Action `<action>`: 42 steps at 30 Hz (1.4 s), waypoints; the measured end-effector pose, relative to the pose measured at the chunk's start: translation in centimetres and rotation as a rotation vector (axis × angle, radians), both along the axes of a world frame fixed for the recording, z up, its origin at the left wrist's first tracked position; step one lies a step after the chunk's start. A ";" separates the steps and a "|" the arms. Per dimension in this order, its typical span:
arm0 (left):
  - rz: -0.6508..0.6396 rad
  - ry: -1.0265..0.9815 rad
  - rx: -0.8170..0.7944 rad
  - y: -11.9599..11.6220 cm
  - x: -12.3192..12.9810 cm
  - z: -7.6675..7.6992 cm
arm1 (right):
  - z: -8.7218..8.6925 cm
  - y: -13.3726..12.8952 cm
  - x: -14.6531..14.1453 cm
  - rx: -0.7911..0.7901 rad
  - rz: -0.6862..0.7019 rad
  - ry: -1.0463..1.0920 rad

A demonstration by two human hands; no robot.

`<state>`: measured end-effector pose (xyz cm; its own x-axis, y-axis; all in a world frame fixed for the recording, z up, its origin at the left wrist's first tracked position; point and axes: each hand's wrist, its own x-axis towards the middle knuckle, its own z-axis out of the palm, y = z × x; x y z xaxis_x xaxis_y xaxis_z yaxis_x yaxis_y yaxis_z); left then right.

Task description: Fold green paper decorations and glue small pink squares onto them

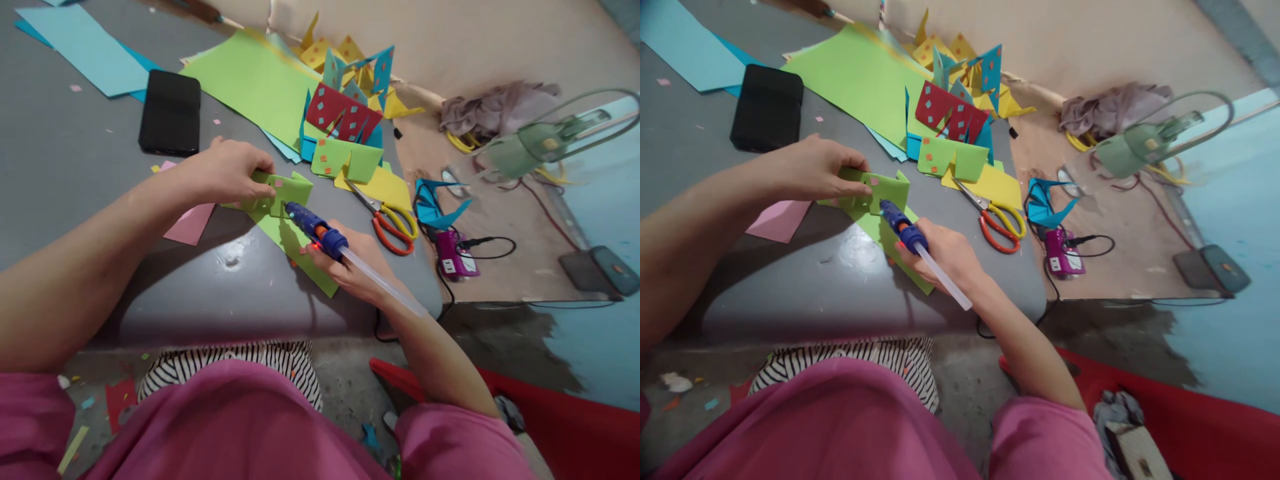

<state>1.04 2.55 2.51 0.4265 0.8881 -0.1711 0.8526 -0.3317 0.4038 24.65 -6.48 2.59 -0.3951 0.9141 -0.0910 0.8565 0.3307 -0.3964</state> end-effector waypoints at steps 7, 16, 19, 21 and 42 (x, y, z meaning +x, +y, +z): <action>0.020 0.010 -0.008 -0.2 0.2 0.2 | 0.2 -0.1 -0.1 -0.017 -0.003 -0.009; 0.001 0.010 -0.004 -0.1 0.1 0.2 | 0.2 0.0 -0.1 -0.014 -0.013 -0.027; -0.006 0.009 0.008 -0.2 0.2 0.2 | 0.2 0.0 -0.2 -0.028 -0.017 -0.013; 0.003 0.014 0.017 -0.2 0.2 0.1 | 0.2 0.0 -0.1 -0.019 -0.019 -0.019; -0.021 -0.017 -0.003 0.1 -0.1 -0.1 | 0.4 -0.1 -0.3 -0.036 -0.040 -0.065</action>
<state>0.99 2.67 2.46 0.4478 0.8785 -0.1665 0.8386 -0.3481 0.4190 24.35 -6.57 2.96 -0.3502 0.9248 -0.1483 0.8931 0.2820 -0.3505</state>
